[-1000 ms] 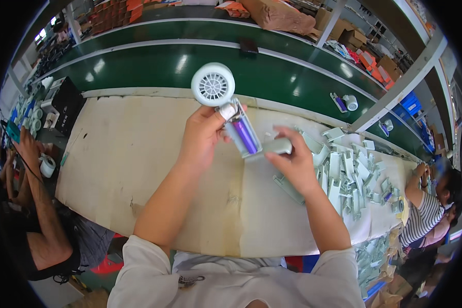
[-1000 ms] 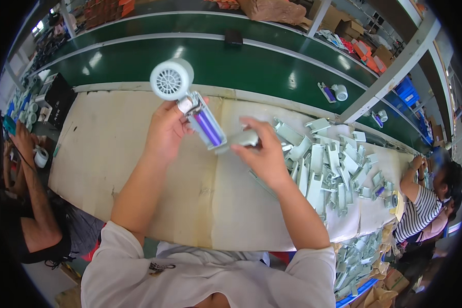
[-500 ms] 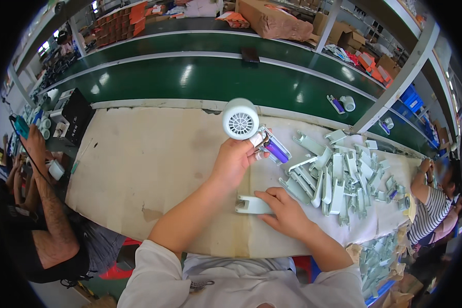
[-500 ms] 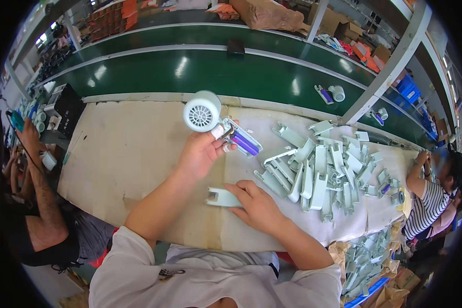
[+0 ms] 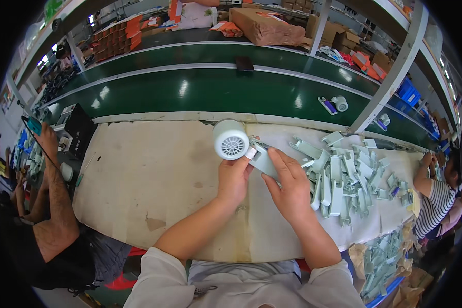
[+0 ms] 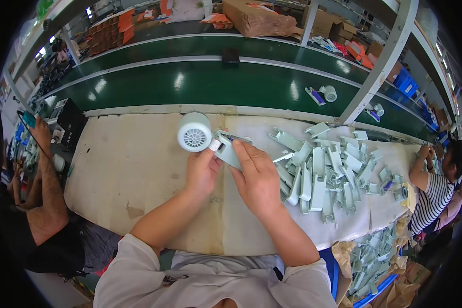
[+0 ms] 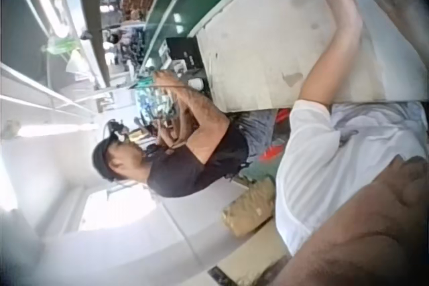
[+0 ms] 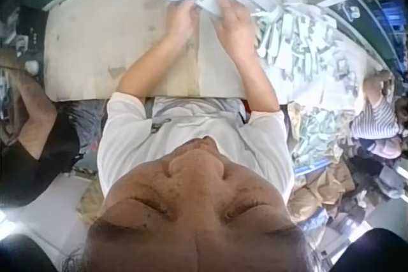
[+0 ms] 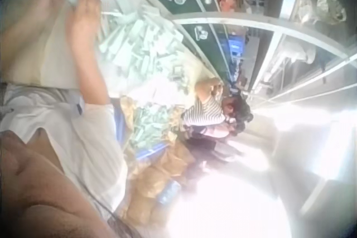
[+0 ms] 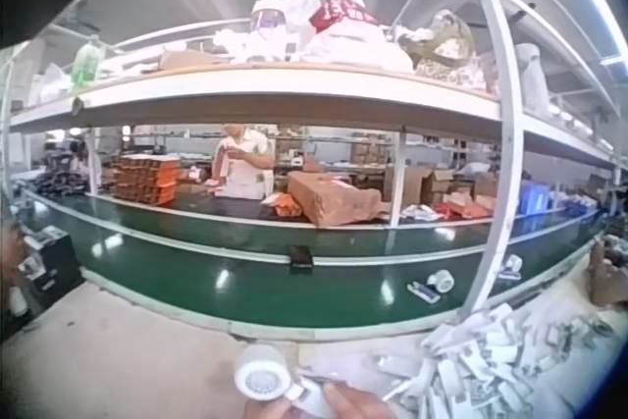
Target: The person assembles portable fans by fitting the fan heads and batteries into handle casings and snapping the plastic cover pieces together by hand.
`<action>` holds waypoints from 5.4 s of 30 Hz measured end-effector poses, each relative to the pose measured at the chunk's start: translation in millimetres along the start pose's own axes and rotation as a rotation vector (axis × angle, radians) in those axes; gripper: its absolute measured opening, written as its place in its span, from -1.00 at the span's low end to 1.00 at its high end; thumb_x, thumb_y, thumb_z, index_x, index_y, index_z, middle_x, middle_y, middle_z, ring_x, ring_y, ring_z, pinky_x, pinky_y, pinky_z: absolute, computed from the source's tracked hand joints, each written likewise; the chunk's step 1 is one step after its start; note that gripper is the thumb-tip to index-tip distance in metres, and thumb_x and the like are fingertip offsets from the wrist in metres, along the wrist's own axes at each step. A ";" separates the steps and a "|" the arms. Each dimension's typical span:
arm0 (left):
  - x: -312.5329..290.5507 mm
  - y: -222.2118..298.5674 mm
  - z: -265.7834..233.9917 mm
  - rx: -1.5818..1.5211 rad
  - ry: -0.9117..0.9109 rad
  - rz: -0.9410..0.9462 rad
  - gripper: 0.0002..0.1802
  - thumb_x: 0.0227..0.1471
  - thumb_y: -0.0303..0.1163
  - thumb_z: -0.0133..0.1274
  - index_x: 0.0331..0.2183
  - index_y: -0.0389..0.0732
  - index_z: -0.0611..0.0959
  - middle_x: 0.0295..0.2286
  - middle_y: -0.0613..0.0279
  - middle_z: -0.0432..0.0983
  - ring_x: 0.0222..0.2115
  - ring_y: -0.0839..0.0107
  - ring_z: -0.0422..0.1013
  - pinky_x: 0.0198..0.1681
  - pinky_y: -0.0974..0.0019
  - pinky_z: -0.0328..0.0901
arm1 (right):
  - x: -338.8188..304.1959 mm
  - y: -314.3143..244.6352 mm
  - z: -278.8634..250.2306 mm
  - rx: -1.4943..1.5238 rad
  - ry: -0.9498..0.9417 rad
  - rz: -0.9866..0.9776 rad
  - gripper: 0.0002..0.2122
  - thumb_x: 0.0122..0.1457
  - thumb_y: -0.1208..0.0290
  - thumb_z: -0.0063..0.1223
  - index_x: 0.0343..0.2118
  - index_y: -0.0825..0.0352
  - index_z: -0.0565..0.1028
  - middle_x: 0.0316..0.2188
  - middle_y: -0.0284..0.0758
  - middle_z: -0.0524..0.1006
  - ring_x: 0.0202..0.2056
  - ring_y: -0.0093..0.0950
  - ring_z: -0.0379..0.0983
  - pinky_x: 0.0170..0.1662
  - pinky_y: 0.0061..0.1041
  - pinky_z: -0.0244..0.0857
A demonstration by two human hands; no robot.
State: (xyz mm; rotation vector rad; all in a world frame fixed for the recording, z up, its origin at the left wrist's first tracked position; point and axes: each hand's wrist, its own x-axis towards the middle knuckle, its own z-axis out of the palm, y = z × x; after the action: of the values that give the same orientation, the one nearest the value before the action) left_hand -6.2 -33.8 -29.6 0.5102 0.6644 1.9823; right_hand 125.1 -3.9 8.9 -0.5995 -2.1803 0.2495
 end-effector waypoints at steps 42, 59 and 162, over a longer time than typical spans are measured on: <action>-3.9 -6.3 17.6 0.228 -0.043 0.126 -0.65 0.05 -0.35 -0.02 -0.14 -0.33 0.42 -0.18 0.05 0.43 -0.17 0.30 0.39 -0.07 0.24 0.29 | -28.0 19.0 21.6 0.541 0.168 0.304 -0.49 -0.03 0.42 0.20 0.04 0.18 0.32 0.11 -0.14 0.10 0.03 -0.23 0.21 0.08 -0.33 0.15; -2.3 -8.4 15.3 0.188 0.012 0.084 -0.67 0.05 -0.35 0.00 -0.15 -0.32 0.43 -0.18 0.09 0.42 -0.15 0.32 0.36 -0.06 0.25 0.28 | -26.0 28.4 18.7 0.138 0.130 0.136 -0.47 -0.08 0.35 0.21 0.03 0.18 0.34 0.05 -0.23 0.29 0.11 -0.17 0.14 0.15 -0.17 -0.05; 72.0 -3.0 -57.5 1.511 -0.720 0.389 -0.73 -0.18 -0.49 -0.01 -0.30 -0.25 0.49 -0.22 0.15 0.43 -0.14 0.17 0.31 -0.12 0.17 0.24 | 18.0 -4.0 -67.8 1.550 -0.062 -0.540 -0.89 0.13 0.37 0.01 -0.29 0.19 0.48 -0.23 -0.38 0.39 -0.18 -0.42 0.34 -0.28 -0.60 0.41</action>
State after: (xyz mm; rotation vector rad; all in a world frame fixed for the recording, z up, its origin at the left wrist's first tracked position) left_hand -71.7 17.0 -69.7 2.2121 1.5525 1.0642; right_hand 167.0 -0.2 65.3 0.8380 -1.4655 1.4189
